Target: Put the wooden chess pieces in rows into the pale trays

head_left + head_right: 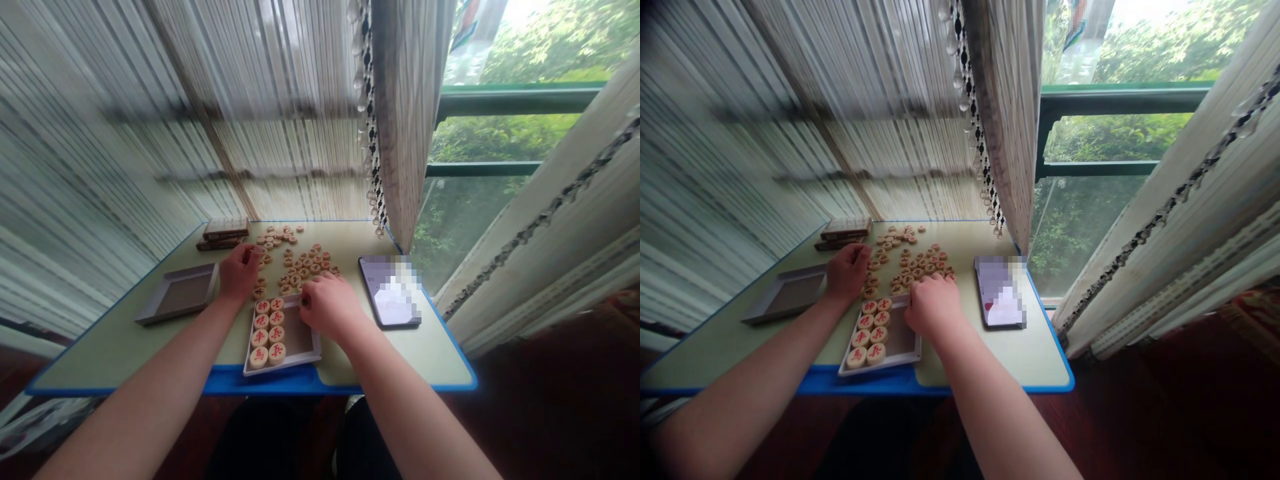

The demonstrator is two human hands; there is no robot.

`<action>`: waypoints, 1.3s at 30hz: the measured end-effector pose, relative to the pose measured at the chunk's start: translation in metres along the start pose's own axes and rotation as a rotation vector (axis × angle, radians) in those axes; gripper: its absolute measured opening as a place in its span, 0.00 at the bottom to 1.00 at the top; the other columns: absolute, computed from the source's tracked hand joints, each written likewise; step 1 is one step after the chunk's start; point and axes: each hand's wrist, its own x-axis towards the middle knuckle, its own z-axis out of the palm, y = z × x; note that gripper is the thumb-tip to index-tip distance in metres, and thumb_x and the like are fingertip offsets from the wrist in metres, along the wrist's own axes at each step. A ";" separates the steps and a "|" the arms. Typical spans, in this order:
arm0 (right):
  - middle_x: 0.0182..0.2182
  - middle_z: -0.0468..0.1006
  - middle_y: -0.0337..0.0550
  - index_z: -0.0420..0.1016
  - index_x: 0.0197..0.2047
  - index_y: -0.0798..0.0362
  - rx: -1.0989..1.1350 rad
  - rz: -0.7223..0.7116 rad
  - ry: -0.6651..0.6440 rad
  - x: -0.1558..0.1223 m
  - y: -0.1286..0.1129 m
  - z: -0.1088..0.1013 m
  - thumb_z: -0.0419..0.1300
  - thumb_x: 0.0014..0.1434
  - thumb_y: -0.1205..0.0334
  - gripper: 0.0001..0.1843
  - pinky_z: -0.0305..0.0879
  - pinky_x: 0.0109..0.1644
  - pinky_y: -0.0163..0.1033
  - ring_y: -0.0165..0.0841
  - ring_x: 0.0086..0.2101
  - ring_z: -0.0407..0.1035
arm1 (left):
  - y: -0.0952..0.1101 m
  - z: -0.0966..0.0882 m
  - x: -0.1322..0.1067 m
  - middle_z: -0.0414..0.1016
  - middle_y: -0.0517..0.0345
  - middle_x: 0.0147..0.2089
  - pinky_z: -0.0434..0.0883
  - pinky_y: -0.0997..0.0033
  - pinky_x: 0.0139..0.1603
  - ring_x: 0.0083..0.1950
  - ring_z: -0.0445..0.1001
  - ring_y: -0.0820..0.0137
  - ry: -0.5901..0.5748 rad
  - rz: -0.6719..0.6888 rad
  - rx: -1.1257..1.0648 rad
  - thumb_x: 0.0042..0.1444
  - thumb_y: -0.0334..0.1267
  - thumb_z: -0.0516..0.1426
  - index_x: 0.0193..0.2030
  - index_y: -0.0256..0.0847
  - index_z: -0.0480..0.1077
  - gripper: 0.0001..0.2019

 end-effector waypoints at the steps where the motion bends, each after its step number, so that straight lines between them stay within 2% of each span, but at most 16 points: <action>1: 0.34 0.78 0.46 0.75 0.33 0.51 0.001 0.011 -0.005 0.000 0.000 -0.001 0.56 0.50 0.61 0.09 0.59 0.40 0.43 0.40 0.39 0.67 | 0.000 0.000 0.000 0.70 0.61 0.23 0.63 0.75 0.29 0.26 0.68 0.72 0.001 0.004 0.004 0.54 0.50 0.52 0.33 0.39 0.72 0.16; 9: 0.35 0.78 0.47 0.75 0.34 0.51 0.024 0.029 -0.066 -0.001 -0.002 -0.003 0.56 0.49 0.61 0.09 0.58 0.41 0.43 0.40 0.39 0.67 | 0.000 0.000 0.000 0.71 0.61 0.23 0.63 0.75 0.29 0.26 0.68 0.73 0.006 -0.002 0.016 0.54 0.49 0.52 0.32 0.39 0.72 0.16; 25: 0.34 0.78 0.48 0.75 0.33 0.52 0.014 0.050 -0.035 0.000 -0.002 -0.002 0.56 0.50 0.61 0.09 0.59 0.41 0.43 0.41 0.38 0.68 | 0.002 -0.001 -0.001 0.70 0.61 0.21 0.61 0.75 0.27 0.25 0.68 0.72 -0.008 -0.021 0.028 0.54 0.50 0.51 0.28 0.39 0.72 0.17; 30: 0.35 0.78 0.45 0.74 0.36 0.50 0.027 0.047 -0.028 0.000 -0.002 0.000 0.56 0.49 0.62 0.10 0.59 0.39 0.41 0.39 0.37 0.69 | 0.003 -0.001 -0.002 0.70 0.61 0.20 0.61 0.75 0.27 0.25 0.68 0.72 -0.022 -0.014 0.023 0.54 0.50 0.51 0.27 0.40 0.72 0.17; 39: 0.33 0.78 0.42 0.74 0.32 0.48 0.034 0.035 -0.059 0.001 0.001 0.001 0.57 0.47 0.58 0.08 0.58 0.37 0.40 0.38 0.36 0.69 | 0.002 -0.001 -0.001 0.69 0.60 0.20 0.60 0.74 0.26 0.24 0.66 0.72 -0.017 -0.002 0.045 0.54 0.49 0.50 0.25 0.39 0.72 0.18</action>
